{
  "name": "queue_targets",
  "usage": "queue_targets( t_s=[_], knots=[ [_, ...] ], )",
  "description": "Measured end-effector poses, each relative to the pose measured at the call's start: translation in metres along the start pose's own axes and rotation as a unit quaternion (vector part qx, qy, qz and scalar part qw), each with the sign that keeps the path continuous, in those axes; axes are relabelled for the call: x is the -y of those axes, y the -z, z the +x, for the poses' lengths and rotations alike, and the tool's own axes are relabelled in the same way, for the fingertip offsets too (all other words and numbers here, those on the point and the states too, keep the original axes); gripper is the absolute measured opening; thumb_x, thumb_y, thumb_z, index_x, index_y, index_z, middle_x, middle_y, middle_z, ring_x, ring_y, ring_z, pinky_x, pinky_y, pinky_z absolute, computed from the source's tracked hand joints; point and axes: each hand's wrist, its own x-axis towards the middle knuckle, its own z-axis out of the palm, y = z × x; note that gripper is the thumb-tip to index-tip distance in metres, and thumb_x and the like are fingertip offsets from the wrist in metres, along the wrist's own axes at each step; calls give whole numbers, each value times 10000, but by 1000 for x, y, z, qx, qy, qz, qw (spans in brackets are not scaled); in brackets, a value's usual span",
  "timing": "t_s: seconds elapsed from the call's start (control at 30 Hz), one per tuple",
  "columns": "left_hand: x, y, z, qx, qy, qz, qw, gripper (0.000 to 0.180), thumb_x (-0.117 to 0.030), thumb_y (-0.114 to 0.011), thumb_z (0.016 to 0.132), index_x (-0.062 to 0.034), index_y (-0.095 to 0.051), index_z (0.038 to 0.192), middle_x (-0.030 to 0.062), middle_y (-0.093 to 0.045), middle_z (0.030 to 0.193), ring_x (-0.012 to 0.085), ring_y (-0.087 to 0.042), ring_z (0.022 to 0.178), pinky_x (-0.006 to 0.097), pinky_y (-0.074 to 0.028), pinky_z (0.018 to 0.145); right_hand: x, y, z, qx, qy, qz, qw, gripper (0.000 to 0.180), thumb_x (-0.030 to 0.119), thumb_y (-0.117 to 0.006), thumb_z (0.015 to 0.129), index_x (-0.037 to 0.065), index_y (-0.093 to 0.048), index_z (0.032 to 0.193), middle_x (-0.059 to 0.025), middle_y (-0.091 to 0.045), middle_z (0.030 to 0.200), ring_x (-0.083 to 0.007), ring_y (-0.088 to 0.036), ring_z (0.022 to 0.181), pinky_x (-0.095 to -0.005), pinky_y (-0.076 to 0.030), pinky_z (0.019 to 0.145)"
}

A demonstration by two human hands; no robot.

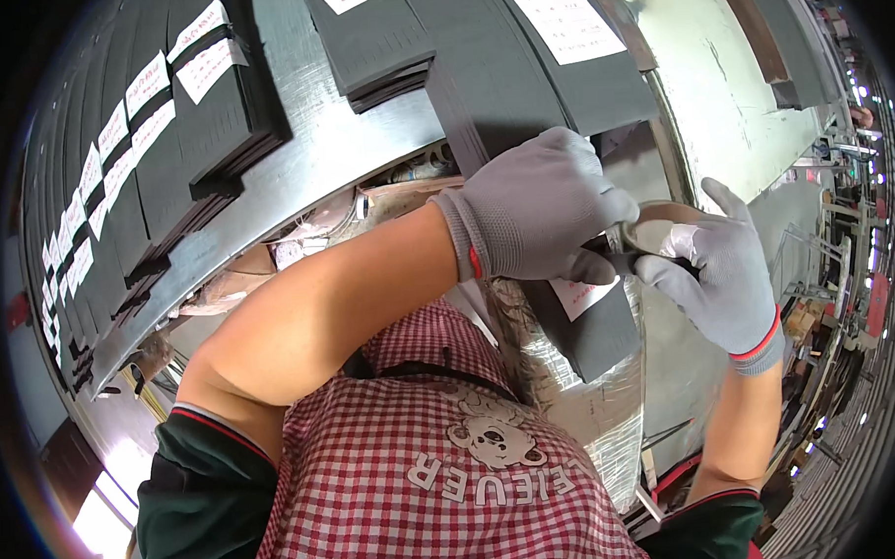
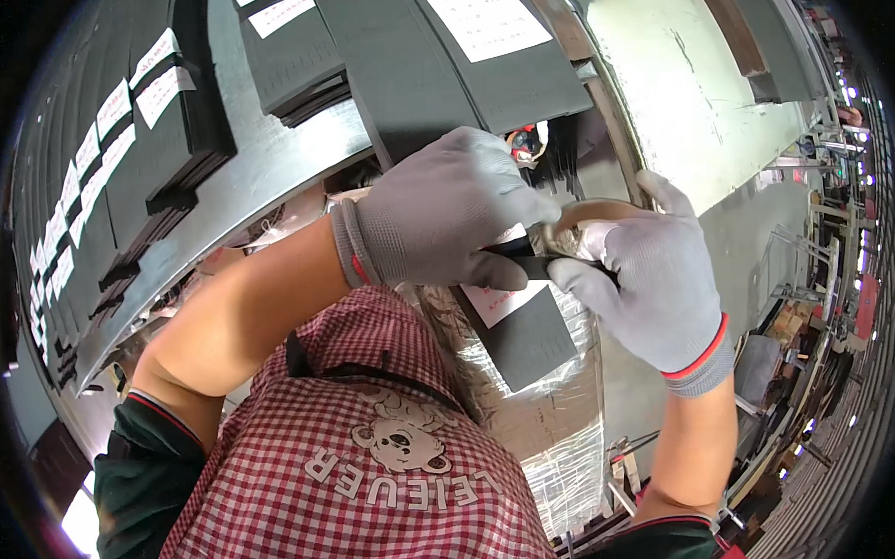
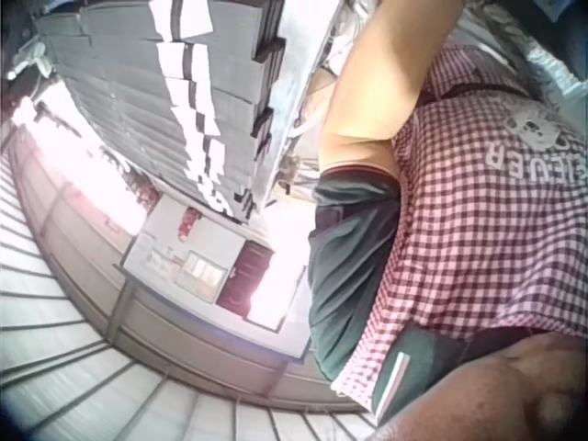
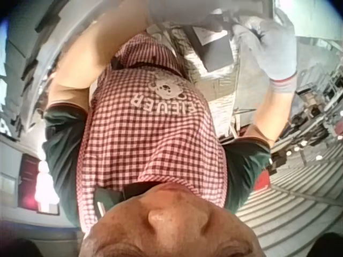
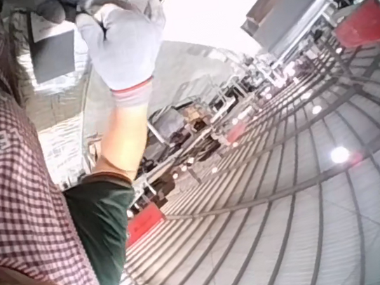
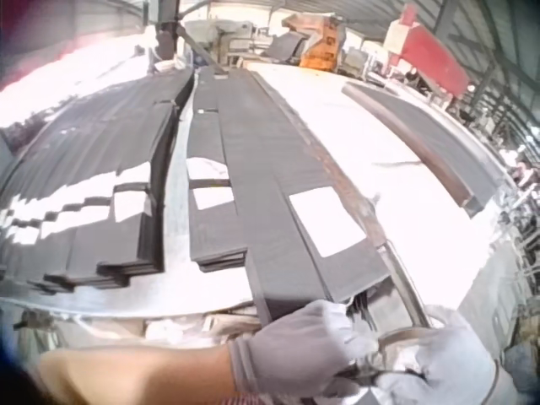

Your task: Taping identification labels onto stacks of dark grey rectangular parts on a factory floor.

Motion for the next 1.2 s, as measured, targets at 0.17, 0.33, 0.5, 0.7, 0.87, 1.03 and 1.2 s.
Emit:
queue_targets(
  t_s=[0.17, 0.33, 0.5, 0.7, 0.87, 1.03, 1.2],
  knots=[
    [1, -4, -1, -25, 61, 49, 997, 590, -266, -809, 554, -59, -615, 1072, 81, -655, 850, 276, -622, 865, 391, -454, 860, -33, -59, 27, 58, -15, -176, 983, 164, 247, -618, 794, 109, -677, 730, -98, -656, 686, -270, -643, 708, -441, -396, 933],
    [7, 1, -2, 28, -8, 33, 999, 407, -221, -733, 626, -84, -624, 992, 40, -633, 850, 237, -601, 851, 372, -429, 880, -73, -129, 40, -22, -108, 28, 994, 167, 232, -553, 819, 112, -664, 849, -120, -686, 853, -288, -647, 827, -408, -429, 865],
    [-25, -18, 0, 55, -53, 167, 983, 125, -220, -611, 700, -128, -616, 785, 4, -594, 778, 173, -558, 777, 309, -408, 787, -82, -102, 0, -69, -146, 48, 986, 100, 159, -580, 824, 78, -636, 805, -147, -643, 756, -344, -585, 752, -439, -437, 686],
    [-157, -123, -8, -61, -142, -37, 987, 182, -251, -564, 793, -92, -646, 760, 76, -625, 860, 225, -614, 754, 370, -500, 693, -51, -50, -54, -51, -224, 157, 961, 101, 85, -578, 828, 10, -580, 760, -131, -571, 663, -342, -514, 677, -440, -422, 683],
    [-94, 17, -21, -1, 298, -220, 929, 257, -321, -660, 829, -71, -621, 780, 94, -603, 644, 267, -616, 562, 397, -488, 509, 21, -28, -70, -170, -78, 180, 966, 96, 33, -616, 799, 20, -626, 893, -101, -581, 687, -343, -563, 719, -422, -459, 833],
    [-108, 55, -99, -41, 141, -92, 985, 219, -262, -690, 818, -79, -620, 721, 74, -577, 603, 203, -602, 551, 362, -462, 489, 61, -5, -56, -91, -39, 336, 937, 64, 37, -663, 787, 47, -651, 849, -121, -606, 714, -294, -617, 691, -412, -501, 810],
    [-1, -9, -131, 6, 362, -130, 923, 201, -173, -686, 858, 22, -677, 811, 121, -676, 911, 223, -656, 842, 312, -514, 755, -74, -60, 29, -30, 39, -4, 999, 134, 65, -572, 841, 27, -683, 905, -128, -686, 883, -299, -651, 800, -405, -514, 809]
  ],
)
